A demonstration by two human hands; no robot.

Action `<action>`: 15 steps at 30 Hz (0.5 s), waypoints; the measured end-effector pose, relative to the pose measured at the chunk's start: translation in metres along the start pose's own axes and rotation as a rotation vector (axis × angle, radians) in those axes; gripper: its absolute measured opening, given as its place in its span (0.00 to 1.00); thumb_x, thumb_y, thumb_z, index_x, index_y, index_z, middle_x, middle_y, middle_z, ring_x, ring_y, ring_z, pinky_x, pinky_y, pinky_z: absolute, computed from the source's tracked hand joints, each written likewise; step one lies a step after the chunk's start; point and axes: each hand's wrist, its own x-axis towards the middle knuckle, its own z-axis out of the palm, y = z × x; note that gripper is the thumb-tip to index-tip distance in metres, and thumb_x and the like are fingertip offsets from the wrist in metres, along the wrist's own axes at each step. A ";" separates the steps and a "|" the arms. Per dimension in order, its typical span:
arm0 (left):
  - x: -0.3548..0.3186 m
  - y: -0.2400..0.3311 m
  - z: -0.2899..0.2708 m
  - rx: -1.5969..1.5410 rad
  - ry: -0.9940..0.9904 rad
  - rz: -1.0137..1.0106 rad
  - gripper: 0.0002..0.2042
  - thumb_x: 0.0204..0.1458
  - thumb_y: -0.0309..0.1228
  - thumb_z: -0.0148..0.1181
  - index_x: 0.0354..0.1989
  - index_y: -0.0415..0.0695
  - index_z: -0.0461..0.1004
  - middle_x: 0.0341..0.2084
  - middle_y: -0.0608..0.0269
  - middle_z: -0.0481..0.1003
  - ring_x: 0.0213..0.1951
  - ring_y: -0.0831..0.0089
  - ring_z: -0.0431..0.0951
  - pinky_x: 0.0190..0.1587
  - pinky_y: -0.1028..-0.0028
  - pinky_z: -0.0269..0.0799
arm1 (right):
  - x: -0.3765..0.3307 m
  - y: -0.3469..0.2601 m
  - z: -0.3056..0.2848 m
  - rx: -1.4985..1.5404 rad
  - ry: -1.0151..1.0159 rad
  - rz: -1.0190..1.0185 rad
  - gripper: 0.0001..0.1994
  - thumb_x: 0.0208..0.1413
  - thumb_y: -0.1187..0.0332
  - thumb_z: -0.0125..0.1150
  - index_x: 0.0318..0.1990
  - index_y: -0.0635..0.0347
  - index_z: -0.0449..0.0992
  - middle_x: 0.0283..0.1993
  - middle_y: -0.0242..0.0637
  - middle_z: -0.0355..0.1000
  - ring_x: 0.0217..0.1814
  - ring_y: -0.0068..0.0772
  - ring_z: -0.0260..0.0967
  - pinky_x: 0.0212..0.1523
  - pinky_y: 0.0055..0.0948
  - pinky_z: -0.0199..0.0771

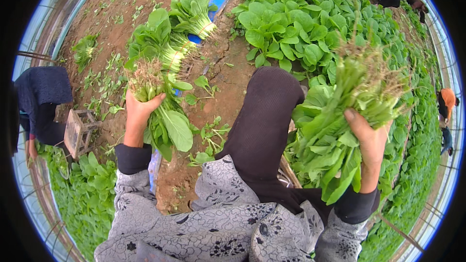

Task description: The person harvests leafy green vegetables by hand, pulls them from the soil, and places them into a wooden crate. They also bundle the harvested greens with a rubber band.

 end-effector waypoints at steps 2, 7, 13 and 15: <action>0.014 0.063 0.047 -0.149 -0.088 0.140 0.26 0.37 0.17 0.68 0.49 0.37 0.68 0.41 0.61 0.77 0.41 0.74 0.77 0.47 0.73 0.73 | 0.011 -0.038 0.032 -0.039 -0.103 -0.273 0.16 0.43 0.71 0.68 0.42 0.66 0.78 0.39 0.36 0.78 0.37 0.27 0.73 0.44 0.28 0.72; 0.022 0.158 0.139 -0.297 -0.293 0.283 0.24 0.36 0.17 0.69 0.47 0.36 0.72 0.39 0.62 0.77 0.41 0.75 0.77 0.46 0.73 0.73 | 0.024 -0.069 0.045 -0.046 -0.060 -0.561 0.30 0.40 0.67 0.71 0.53 0.64 0.68 0.38 0.48 0.77 0.41 0.46 0.77 0.43 0.36 0.75; 0.003 0.210 0.217 -0.359 -0.481 0.275 0.27 0.36 0.16 0.70 0.49 0.36 0.71 0.41 0.61 0.77 0.43 0.74 0.77 0.49 0.71 0.73 | 0.025 -0.051 0.005 -0.075 0.190 -0.549 0.34 0.37 0.67 0.72 0.55 0.64 0.66 0.39 0.48 0.76 0.41 0.53 0.72 0.44 0.42 0.72; -0.001 0.217 0.234 -0.366 -0.519 0.262 0.29 0.35 0.17 0.71 0.51 0.36 0.69 0.43 0.60 0.77 0.44 0.73 0.77 0.50 0.71 0.73 | 0.022 -0.044 -0.007 -0.009 0.226 -0.524 0.34 0.36 0.67 0.73 0.55 0.64 0.66 0.39 0.48 0.76 0.41 0.52 0.71 0.44 0.43 0.71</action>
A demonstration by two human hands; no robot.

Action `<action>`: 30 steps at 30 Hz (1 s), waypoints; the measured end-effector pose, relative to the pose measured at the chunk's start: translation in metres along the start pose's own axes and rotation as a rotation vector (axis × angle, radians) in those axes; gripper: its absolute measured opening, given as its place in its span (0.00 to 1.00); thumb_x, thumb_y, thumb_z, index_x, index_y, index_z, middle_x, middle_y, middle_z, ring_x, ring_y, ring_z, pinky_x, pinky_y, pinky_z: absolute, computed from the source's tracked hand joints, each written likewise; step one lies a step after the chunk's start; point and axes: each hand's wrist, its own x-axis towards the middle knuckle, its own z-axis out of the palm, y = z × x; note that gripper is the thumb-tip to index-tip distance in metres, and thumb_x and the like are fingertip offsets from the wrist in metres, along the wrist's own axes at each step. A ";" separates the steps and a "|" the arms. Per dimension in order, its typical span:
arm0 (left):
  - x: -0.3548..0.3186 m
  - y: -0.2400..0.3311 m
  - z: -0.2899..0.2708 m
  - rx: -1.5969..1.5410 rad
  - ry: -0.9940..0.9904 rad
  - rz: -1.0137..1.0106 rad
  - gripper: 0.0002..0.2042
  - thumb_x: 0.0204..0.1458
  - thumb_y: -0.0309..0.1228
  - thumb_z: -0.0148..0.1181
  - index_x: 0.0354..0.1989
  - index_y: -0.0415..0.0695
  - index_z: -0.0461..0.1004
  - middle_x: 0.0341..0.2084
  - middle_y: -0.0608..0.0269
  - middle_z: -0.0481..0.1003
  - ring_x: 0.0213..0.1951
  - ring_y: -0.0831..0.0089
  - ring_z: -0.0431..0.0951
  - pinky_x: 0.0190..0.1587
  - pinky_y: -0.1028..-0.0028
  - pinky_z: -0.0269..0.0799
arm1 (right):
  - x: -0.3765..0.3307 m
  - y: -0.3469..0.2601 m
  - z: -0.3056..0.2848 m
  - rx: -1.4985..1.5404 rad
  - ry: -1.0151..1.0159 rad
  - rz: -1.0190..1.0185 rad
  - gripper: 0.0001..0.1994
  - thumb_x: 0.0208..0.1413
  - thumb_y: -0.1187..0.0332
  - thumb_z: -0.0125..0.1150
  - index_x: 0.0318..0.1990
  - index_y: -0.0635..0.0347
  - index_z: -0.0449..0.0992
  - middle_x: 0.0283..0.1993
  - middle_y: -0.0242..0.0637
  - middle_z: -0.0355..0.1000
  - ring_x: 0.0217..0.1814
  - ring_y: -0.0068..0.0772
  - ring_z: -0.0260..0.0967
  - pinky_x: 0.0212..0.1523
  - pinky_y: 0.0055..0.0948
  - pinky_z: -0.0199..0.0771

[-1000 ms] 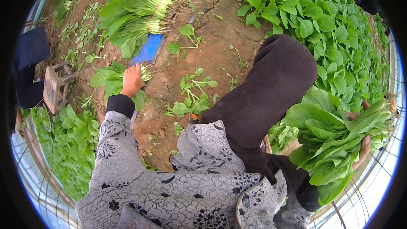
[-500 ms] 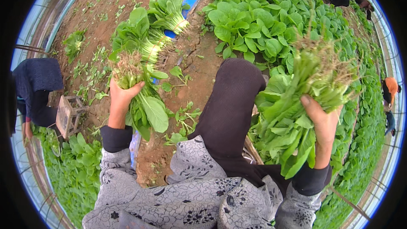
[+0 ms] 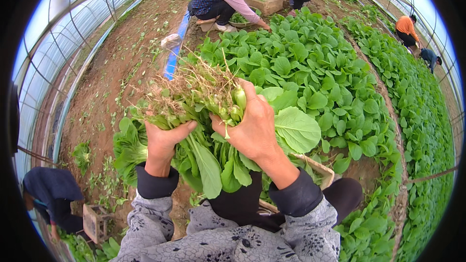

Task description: The person harvests leafy green vegetables by hand, pulls them from the soil, and places them into a wooden crate. They also bundle the harvested greens with a rubber band.

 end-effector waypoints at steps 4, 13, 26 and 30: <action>0.007 -0.010 0.017 0.058 -0.113 0.021 0.35 0.34 0.19 0.73 0.56 0.36 0.66 0.47 0.59 0.75 0.48 0.72 0.76 0.53 0.70 0.72 | -0.011 0.024 -0.007 -0.024 0.093 -0.083 0.36 0.34 0.68 0.74 0.56 0.65 0.66 0.39 0.45 0.75 0.40 0.51 0.71 0.44 0.41 0.70; 0.029 -0.004 -0.011 0.223 -0.241 0.007 0.41 0.34 0.21 0.75 0.62 0.36 0.60 0.53 0.59 0.73 0.54 0.71 0.73 0.59 0.69 0.67 | -0.016 0.053 0.069 0.251 0.074 -0.086 0.48 0.33 0.68 0.76 0.65 0.64 0.55 0.50 0.49 0.70 0.51 0.52 0.66 0.52 0.42 0.65; 0.003 -0.049 -0.051 0.213 -0.114 -0.067 0.55 0.33 0.24 0.79 0.68 0.39 0.44 0.59 0.55 0.65 0.59 0.66 0.68 0.61 0.65 0.65 | -0.035 0.059 0.122 0.063 -0.136 0.071 0.56 0.38 0.63 0.72 0.70 0.76 0.39 0.52 0.51 0.67 0.54 0.50 0.64 0.58 0.44 0.54; 0.010 -0.070 -0.038 0.213 -0.127 -0.079 0.59 0.33 0.26 0.80 0.69 0.40 0.37 0.59 0.53 0.64 0.59 0.65 0.68 0.62 0.65 0.65 | -0.044 0.070 0.127 0.094 -0.085 0.151 0.52 0.39 0.67 0.70 0.68 0.78 0.42 0.52 0.54 0.68 0.57 0.52 0.64 0.60 0.44 0.54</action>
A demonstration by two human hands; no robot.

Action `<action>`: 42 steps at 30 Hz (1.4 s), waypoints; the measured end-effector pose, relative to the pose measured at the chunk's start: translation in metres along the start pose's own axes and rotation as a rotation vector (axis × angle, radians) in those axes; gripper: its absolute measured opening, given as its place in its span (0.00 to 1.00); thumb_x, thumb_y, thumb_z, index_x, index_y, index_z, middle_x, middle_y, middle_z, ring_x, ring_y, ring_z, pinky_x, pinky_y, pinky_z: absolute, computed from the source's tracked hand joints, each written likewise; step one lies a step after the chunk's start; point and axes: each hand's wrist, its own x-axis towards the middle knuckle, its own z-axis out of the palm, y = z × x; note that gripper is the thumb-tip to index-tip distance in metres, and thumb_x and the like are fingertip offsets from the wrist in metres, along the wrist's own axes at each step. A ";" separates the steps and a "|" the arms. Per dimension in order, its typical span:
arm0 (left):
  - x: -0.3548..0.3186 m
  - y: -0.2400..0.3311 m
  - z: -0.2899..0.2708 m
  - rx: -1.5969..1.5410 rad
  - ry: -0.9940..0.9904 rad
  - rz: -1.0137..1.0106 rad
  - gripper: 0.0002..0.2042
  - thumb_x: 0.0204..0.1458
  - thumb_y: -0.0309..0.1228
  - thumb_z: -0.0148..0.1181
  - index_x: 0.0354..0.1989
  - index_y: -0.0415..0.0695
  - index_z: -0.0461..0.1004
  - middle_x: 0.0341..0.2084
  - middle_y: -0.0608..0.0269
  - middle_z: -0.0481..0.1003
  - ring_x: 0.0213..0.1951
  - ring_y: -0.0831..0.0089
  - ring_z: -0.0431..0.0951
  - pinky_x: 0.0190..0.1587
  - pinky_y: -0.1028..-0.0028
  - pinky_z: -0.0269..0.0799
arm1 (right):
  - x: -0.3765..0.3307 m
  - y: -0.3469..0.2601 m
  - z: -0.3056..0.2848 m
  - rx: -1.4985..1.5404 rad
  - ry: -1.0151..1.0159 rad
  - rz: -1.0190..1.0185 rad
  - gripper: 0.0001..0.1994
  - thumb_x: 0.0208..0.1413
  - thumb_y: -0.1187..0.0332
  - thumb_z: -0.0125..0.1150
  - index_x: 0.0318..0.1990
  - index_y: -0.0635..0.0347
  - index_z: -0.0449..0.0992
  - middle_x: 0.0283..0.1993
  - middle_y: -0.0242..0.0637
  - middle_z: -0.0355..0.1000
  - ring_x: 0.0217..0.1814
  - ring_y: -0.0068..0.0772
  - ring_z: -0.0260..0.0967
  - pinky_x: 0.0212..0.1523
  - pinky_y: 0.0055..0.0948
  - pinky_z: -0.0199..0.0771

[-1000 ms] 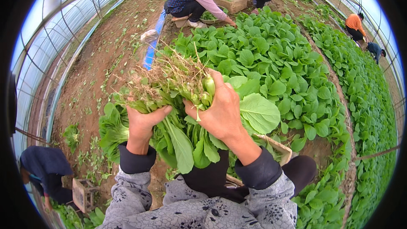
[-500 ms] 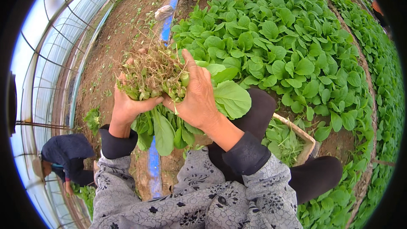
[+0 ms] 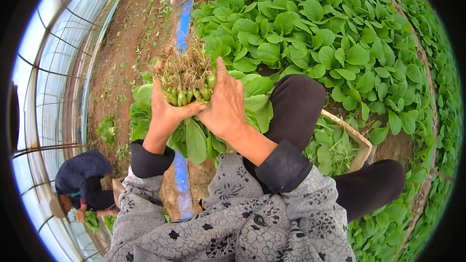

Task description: The person harvests leafy green vegetables by hand, pulls them from the soil, and places them into a wooden crate. They also bundle the harvested greens with a rubber band.

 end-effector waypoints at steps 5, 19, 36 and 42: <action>0.014 -0.003 0.000 0.046 -0.018 -0.057 0.45 0.32 0.25 0.78 0.61 0.38 0.56 0.51 0.56 0.71 0.52 0.69 0.73 0.57 0.67 0.68 | 0.005 0.002 -0.019 0.035 -0.202 0.113 0.52 0.39 0.55 0.69 0.66 0.81 0.46 0.53 0.61 0.68 0.56 0.57 0.66 0.58 0.47 0.61; 0.015 0.036 0.014 0.871 -0.402 0.336 0.50 0.30 0.39 0.78 0.65 0.40 0.57 0.50 0.50 0.71 0.51 0.51 0.71 0.57 0.60 0.63 | -0.030 0.011 -0.077 -0.557 -0.266 -0.394 0.34 0.54 0.42 0.54 0.59 0.61 0.70 0.64 0.60 0.57 0.70 0.60 0.47 0.62 0.62 0.48; 0.014 -0.017 0.164 1.077 -0.597 0.527 0.52 0.28 0.38 0.77 0.65 0.35 0.55 0.51 0.49 0.69 0.53 0.54 0.70 0.58 0.61 0.61 | -0.127 0.022 -0.213 -0.632 0.316 0.170 0.31 0.49 0.55 0.65 0.54 0.70 0.70 0.58 0.55 0.66 0.61 0.54 0.64 0.56 0.53 0.61; 0.022 -0.035 0.178 1.040 -0.608 0.608 0.47 0.29 0.33 0.73 0.63 0.32 0.56 0.52 0.46 0.69 0.56 0.52 0.69 0.60 0.60 0.61 | -0.069 0.074 -0.159 -0.442 0.517 -0.197 0.18 0.50 0.65 0.59 0.47 0.65 0.73 0.41 0.46 0.69 0.46 0.47 0.69 0.45 0.41 0.68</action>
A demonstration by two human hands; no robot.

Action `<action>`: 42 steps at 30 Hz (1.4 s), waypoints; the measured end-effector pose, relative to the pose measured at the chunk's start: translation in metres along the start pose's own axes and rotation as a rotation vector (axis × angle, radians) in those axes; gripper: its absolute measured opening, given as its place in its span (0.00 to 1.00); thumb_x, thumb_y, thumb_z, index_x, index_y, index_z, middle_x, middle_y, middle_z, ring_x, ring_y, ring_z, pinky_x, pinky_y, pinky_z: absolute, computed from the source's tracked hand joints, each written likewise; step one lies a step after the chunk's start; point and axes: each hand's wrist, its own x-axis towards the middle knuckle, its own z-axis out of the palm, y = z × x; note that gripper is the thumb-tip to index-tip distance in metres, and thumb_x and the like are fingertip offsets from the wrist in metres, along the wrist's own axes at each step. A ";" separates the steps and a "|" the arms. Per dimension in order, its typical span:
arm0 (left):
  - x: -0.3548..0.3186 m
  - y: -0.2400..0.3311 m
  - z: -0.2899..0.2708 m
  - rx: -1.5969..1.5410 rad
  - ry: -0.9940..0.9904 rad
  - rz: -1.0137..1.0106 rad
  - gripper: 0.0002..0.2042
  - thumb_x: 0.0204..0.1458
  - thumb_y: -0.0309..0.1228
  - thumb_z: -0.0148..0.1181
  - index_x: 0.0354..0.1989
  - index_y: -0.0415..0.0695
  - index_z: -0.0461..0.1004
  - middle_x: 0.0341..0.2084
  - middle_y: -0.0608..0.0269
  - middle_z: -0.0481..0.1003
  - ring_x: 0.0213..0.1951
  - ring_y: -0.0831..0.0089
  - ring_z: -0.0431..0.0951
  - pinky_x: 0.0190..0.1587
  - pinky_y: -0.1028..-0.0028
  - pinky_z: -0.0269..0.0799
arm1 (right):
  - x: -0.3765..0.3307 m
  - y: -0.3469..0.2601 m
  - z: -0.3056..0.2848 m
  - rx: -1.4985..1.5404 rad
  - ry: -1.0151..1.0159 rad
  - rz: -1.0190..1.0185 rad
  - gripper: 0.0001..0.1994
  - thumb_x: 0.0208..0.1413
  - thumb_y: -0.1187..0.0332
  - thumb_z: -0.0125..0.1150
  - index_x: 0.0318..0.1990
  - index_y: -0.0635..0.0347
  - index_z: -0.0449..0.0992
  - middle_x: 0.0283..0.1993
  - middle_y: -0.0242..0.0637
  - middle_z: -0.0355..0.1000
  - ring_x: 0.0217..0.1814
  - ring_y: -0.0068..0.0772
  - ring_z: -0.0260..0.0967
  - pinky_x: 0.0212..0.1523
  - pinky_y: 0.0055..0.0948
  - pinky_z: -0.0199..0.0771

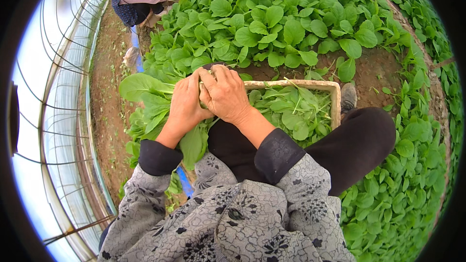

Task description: The person harvests leafy green vegetables by hand, pulls them from the soil, and places them into a wooden crate. They also bundle the harvested greens with a rubber band.

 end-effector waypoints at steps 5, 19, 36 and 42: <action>-0.001 -0.013 -0.012 -0.056 -0.149 -0.052 0.53 0.27 0.40 0.76 0.64 0.32 0.54 0.58 0.40 0.64 0.62 0.50 0.62 0.66 0.58 0.54 | 0.007 0.002 0.018 -0.001 0.053 -0.117 0.09 0.45 0.69 0.59 0.34 0.61 0.70 0.30 0.40 0.63 0.34 0.43 0.65 0.36 0.38 0.67; 0.023 -0.024 -0.027 -0.134 -0.317 0.045 0.51 0.28 0.41 0.75 0.64 0.38 0.53 0.45 0.42 0.73 0.50 0.46 0.72 0.54 0.58 0.67 | -0.007 0.004 -0.009 0.324 0.289 0.413 0.11 0.56 0.69 0.53 0.44 0.65 0.73 0.32 0.39 0.69 0.35 0.36 0.70 0.37 0.36 0.70; 0.014 -0.034 -0.020 -0.200 -0.278 -0.039 0.51 0.28 0.39 0.75 0.64 0.37 0.54 0.48 0.44 0.72 0.52 0.46 0.71 0.56 0.58 0.65 | -0.084 -0.005 -0.054 1.301 -0.180 1.221 0.06 0.59 0.70 0.59 0.31 0.62 0.73 0.22 0.33 0.72 0.18 0.26 0.72 0.15 0.20 0.67; 0.008 -0.037 -0.023 -0.230 -0.274 -0.071 0.50 0.29 0.39 0.75 0.64 0.39 0.54 0.50 0.45 0.71 0.52 0.46 0.70 0.57 0.58 0.64 | -0.089 0.036 -0.113 -0.299 -0.370 0.831 0.07 0.53 0.74 0.58 0.38 0.66 0.71 0.27 0.43 0.73 0.25 0.39 0.75 0.22 0.35 0.73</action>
